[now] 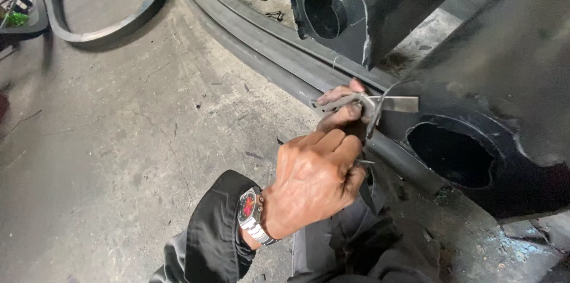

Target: Trimming and measuring large black rubber industrial components using a blade and calipers.

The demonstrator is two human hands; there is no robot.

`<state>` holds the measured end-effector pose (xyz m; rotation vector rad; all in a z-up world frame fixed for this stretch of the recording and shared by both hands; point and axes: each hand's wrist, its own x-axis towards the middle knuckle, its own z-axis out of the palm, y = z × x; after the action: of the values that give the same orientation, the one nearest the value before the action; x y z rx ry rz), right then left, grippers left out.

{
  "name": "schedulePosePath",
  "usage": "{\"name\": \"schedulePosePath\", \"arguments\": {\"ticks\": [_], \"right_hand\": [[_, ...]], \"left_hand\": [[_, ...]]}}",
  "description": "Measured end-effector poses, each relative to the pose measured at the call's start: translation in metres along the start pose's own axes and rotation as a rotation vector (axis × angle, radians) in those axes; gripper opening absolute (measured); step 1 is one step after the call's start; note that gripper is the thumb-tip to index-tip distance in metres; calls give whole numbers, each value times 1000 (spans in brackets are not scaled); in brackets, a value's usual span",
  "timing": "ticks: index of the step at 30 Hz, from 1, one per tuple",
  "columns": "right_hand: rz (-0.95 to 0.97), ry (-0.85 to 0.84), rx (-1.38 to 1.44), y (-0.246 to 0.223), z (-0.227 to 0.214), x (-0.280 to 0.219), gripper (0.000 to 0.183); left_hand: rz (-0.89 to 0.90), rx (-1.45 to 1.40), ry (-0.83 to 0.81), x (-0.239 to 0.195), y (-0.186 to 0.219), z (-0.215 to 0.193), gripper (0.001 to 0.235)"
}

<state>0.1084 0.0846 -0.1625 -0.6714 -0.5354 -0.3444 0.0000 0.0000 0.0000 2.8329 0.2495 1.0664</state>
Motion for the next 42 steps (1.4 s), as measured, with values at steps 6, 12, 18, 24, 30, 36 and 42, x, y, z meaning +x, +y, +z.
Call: {"name": "schedulePosePath", "arguments": {"ticks": [6, 12, 18, 24, 30, 36, 42], "right_hand": [[75, 27, 148, -16, 26, 12, 56], [-12, 72, 219, -26, 49, 26, 50], [-69, 73, 329, -27, 65, 53, 42], [-144, -300, 48, -53, 62, 44, 22], [456, -771, -563, 2, -93, -84, 17], [992, -690, -904, -28, -267, -122, 31], [606, -658, -1229, -45, -450, -152, 40]], "left_hand": [[-29, -11, -66, -9, 1, -4, 20], [-39, -46, -69, -10, 6, -13, 18], [-52, -85, -97, -12, 13, -23, 17], [-200, -230, -45, -33, 10, -41, 10], [-838, -523, 35, -112, -59, 34, 17], [-1244, -890, 5, -190, -97, 175, 16], [-1372, -1006, -40, -239, -99, 305, 22]]}}
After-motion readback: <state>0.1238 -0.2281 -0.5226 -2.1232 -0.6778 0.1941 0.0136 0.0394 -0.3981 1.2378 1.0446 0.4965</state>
